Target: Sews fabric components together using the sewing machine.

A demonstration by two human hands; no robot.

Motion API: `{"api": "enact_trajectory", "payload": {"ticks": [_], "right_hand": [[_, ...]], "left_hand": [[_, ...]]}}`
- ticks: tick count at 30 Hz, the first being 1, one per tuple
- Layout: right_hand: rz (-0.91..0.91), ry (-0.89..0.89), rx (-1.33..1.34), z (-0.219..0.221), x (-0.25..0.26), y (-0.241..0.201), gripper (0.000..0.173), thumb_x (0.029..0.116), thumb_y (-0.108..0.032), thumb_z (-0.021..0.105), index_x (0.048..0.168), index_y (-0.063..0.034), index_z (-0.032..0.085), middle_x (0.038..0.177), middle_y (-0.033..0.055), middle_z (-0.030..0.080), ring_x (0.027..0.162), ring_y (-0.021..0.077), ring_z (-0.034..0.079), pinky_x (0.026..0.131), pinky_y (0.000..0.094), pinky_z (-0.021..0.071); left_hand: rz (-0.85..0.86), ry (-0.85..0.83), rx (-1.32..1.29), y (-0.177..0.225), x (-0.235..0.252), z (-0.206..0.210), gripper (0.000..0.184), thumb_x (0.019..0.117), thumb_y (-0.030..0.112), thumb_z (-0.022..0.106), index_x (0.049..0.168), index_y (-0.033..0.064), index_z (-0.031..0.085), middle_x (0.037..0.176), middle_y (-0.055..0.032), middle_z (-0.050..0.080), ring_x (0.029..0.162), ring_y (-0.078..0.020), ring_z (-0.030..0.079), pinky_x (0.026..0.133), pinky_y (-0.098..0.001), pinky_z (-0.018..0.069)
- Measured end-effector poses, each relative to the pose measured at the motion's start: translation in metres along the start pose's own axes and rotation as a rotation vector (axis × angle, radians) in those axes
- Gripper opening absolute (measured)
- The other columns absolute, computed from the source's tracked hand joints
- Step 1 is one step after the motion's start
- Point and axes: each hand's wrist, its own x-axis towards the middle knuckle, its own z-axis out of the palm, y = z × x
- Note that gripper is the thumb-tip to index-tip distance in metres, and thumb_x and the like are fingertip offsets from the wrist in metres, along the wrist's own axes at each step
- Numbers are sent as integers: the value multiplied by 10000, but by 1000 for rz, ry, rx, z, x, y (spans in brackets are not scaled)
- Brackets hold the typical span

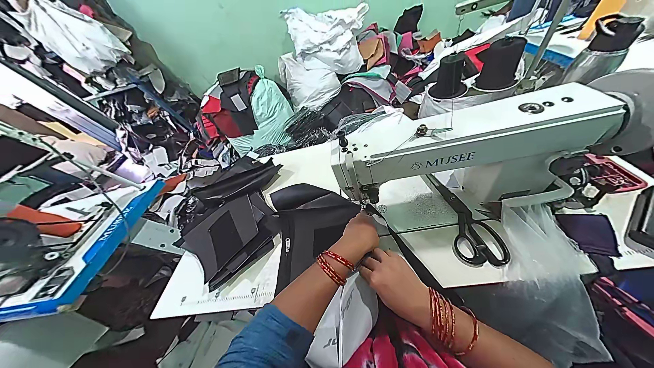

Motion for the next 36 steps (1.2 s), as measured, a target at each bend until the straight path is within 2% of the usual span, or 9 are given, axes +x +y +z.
{"api": "enact_trajectory", "payload": {"ticks": [3, 7, 10, 12, 15, 21, 29, 34, 36], "right_hand": [[-15, 8, 56, 1, -4, 7, 202, 816, 65, 676, 941, -59, 775, 974, 114, 761, 948, 338, 727, 705, 466, 594], [47, -19, 461, -14, -3, 40, 230, 863, 104, 601, 953, -27, 768, 963, 144, 753, 949, 346, 715, 826, 509, 579], [388, -130, 498, -33, 25, 66, 298, 990, 34, 475, 1151, 32, 726, 1177, 218, 713, 1169, 367, 661, 1043, 511, 492], [577, -172, 471, -31, 52, 83, 317, 1055, -93, 467, 1272, 8, 675, 1282, 205, 666, 1249, 343, 600, 1102, 464, 438], [693, -287, 437, -20, 86, 99, 345, 1060, -173, 507, 1335, -1, 625, 1346, 192, 610, 1307, 330, 543, 1117, 457, 415], [764, -257, 511, -2, 100, 107, 315, 1037, -154, 538, 1274, 34, 627, 1274, 219, 645, 1237, 321, 605, 1071, 476, 454], [780, -225, 558, 5, 95, 107, 271, 1015, -105, 552, 1197, 66, 657, 1204, 230, 661, 1172, 314, 622, 1042, 449, 467], [862, -195, 584, 7, 92, 98, 291, 990, -111, 591, 1237, 42, 614, 1123, 203, 664, 1066, 293, 634, 964, 436, 489], [868, -204, 558, 6, 92, 92, 281, 1008, -113, 573, 1233, 48, 625, 1184, 223, 659, 1142, 316, 623, 1015, 453, 469]], "left_hand": [[35, -24, -3, -4, 1, -4, 571, 985, 192, 609, 1406, -154, 438, 1389, -323, 518, 1288, -444, 547, 1034, -592, 464], [175, -1, -119, -31, 11, -2, 544, 1048, 206, 500, 1490, -97, 405, 1408, -299, 532, 1352, -417, 508, 1108, -581, 405], [273, 22, -236, -49, 20, 2, 480, 1072, 218, 475, 1468, -53, 457, 1409, -279, 547, 1350, -391, 521, 1118, -568, 403], [313, 7, -268, -54, 20, 0, 493, 1083, 199, 449, 1510, -45, 418, 1430, -273, 537, 1361, -372, 516, 1137, -540, 390], [338, 14, -302, -59, 21, 1, 513, 1080, 203, 438, 1530, -38, 400, 1473, -264, 514, 1402, -354, 486, 1173, -514, 358], [389, 28, -372, -68, 19, 2, 491, 1067, 161, 443, 1512, -45, 430, 1473, -264, 516, 1398, -349, 489, 1174, -499, 360], [591, 40, -479, -86, 24, -1, 456, 1044, 68, 419, 1462, -107, 469, 1470, -290, 522, 1415, -321, 485, 1193, -424, 335], [610, -40, -623, -103, 32, -7, 448, 1036, 87, 406, 1438, -78, 513, 1502, -232, 511, 1405, -239, 488, 1173, -385, 356], [607, -51, -670, -106, 34, -7, 467, 1017, 110, 409, 1435, -63, 526, 1512, -205, 511, 1406, -209, 485, 1169, -376, 363]]}}
